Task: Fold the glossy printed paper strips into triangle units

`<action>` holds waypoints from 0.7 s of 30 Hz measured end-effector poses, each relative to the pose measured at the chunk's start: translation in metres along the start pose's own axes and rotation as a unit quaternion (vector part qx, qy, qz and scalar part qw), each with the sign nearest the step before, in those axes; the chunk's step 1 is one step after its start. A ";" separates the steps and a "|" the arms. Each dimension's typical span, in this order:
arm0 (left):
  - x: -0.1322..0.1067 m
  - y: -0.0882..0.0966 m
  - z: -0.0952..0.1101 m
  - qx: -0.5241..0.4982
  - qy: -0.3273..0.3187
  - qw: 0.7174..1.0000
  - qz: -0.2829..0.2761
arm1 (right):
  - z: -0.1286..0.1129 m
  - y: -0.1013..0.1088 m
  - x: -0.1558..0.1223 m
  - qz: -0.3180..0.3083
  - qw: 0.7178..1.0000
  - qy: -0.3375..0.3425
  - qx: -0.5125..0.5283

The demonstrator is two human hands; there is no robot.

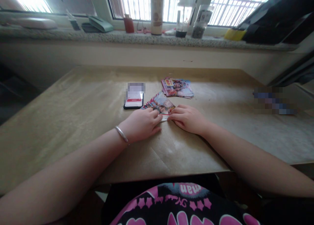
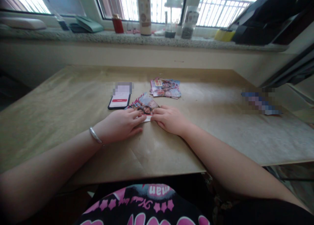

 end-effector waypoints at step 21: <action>-0.004 0.005 0.004 0.027 -0.028 0.999 -0.004 | 0.010 0.003 -0.005 -0.018 1.000 0.012 -0.007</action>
Point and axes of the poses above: each hand's wrist, its own x-axis towards the middle knuckle, its own y-axis out of the back of the hand, z = x × y, the point moved 6 cm from there along x, towards the middle knuckle, and after that the axes turned 10 degrees about -x, right-handed, at the moved point
